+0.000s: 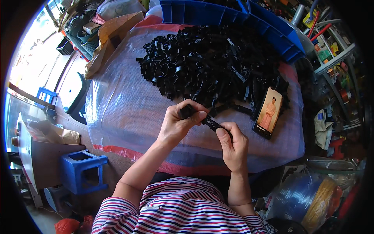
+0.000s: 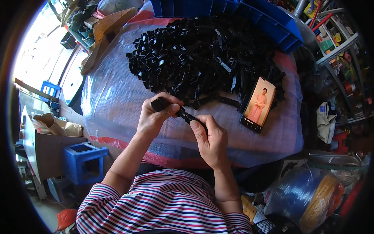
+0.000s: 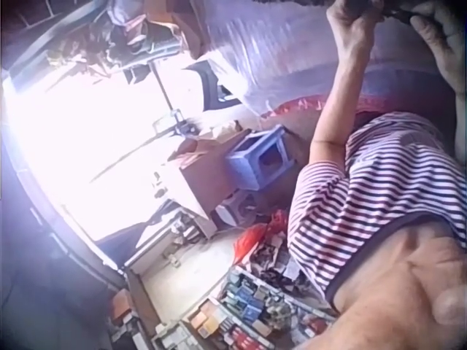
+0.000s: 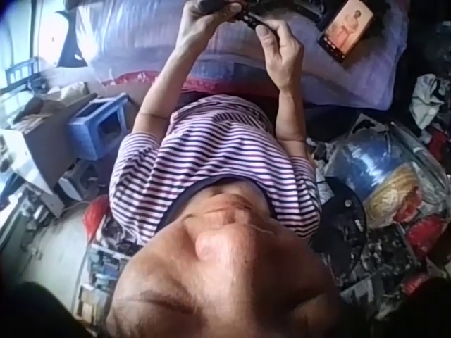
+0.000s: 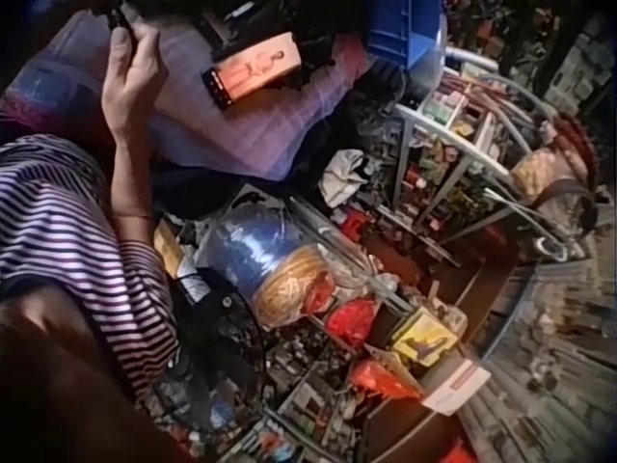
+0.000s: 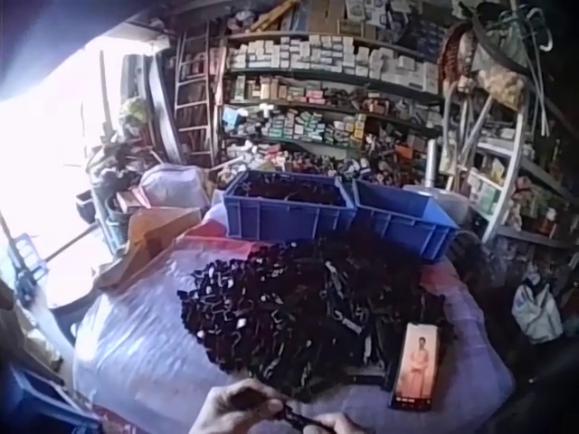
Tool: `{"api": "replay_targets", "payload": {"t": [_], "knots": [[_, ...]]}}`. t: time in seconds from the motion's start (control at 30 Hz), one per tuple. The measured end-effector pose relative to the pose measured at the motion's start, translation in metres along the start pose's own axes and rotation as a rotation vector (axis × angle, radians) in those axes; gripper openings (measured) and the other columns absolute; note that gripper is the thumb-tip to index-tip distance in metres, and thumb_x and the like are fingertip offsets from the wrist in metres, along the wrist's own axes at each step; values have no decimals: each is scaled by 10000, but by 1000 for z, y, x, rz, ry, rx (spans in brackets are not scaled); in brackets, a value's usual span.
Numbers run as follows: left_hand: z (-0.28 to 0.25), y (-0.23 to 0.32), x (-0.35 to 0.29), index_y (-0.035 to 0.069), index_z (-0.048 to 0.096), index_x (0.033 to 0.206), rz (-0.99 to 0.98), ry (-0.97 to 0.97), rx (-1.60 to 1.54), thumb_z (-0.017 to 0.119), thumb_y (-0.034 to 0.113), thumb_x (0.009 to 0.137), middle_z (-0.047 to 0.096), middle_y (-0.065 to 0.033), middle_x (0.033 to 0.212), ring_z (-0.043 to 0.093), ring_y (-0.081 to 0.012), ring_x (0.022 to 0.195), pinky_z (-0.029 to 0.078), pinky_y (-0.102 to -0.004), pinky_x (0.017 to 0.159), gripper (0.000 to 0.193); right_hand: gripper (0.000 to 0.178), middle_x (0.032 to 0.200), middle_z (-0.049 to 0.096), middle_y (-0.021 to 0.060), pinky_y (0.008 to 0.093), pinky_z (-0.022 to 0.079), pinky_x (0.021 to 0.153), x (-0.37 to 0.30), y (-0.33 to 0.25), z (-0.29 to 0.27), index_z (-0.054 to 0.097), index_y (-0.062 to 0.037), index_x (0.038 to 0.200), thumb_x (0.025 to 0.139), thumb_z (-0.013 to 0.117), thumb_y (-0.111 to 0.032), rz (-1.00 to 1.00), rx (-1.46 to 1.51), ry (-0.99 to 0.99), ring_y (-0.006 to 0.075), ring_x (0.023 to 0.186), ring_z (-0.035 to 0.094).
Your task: The recorder is assembling small black plastic components by hand at a workbench.
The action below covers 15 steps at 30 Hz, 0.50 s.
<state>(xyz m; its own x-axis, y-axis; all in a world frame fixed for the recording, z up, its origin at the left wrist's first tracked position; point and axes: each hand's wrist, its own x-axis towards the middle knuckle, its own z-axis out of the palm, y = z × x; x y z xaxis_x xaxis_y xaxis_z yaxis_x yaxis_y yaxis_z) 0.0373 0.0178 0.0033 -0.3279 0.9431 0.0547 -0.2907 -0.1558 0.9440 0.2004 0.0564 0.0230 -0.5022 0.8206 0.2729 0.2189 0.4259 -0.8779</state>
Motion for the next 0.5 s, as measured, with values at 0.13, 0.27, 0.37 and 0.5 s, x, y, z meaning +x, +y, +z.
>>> {"api": "replay_targets", "payload": {"t": [0.13, 0.27, 0.37, 0.5], "knots": [[3, 3, -1, 18, 619, 851, 11, 8, 118, 657, 67, 777, 633, -53, 824, 569, -97, 702, 466, -217, 624, 97, 157, 607, 456, 0, 216, 356, 513, -1, 1, 1, 545, -16, 868, 887, 536, -171, 8, 14, 28, 68, 562, 401], [17, 4, -18, 13, 597, 848, 155, 165, 261, 600, 63, 822, 584, -7, 693, 500, -55, 601, 401, -191, 534, 57, 148, 630, 509, 48, 247, 394, 519, -2, 6, 26, 528, -14, 870, 885, 534, -161, -14, 87, 96, 96, 567, 461], [17, 4, -21, 8, 581, 904, 211, 223, 197, 590, 60, 827, 590, -20, 765, 507, -63, 664, 404, -193, 576, 93, 142, 658, 548, 86, 266, 422, 534, 0, 4, 38, 509, -7, 863, 881, 538, -145, 12, 95, 100, 119, 580, 510], [14, 5, -19, -16, 578, 967, -60, 37, -318, 579, 221, 819, 604, -82, 926, 564, -164, 845, 418, -277, 775, 280, 128, 714, 579, 143, 324, 462, 560, 15, -8, 30, 506, -22, 932, 872, 537, -130, 67, 11, 29, 274, 636, 604]]}}
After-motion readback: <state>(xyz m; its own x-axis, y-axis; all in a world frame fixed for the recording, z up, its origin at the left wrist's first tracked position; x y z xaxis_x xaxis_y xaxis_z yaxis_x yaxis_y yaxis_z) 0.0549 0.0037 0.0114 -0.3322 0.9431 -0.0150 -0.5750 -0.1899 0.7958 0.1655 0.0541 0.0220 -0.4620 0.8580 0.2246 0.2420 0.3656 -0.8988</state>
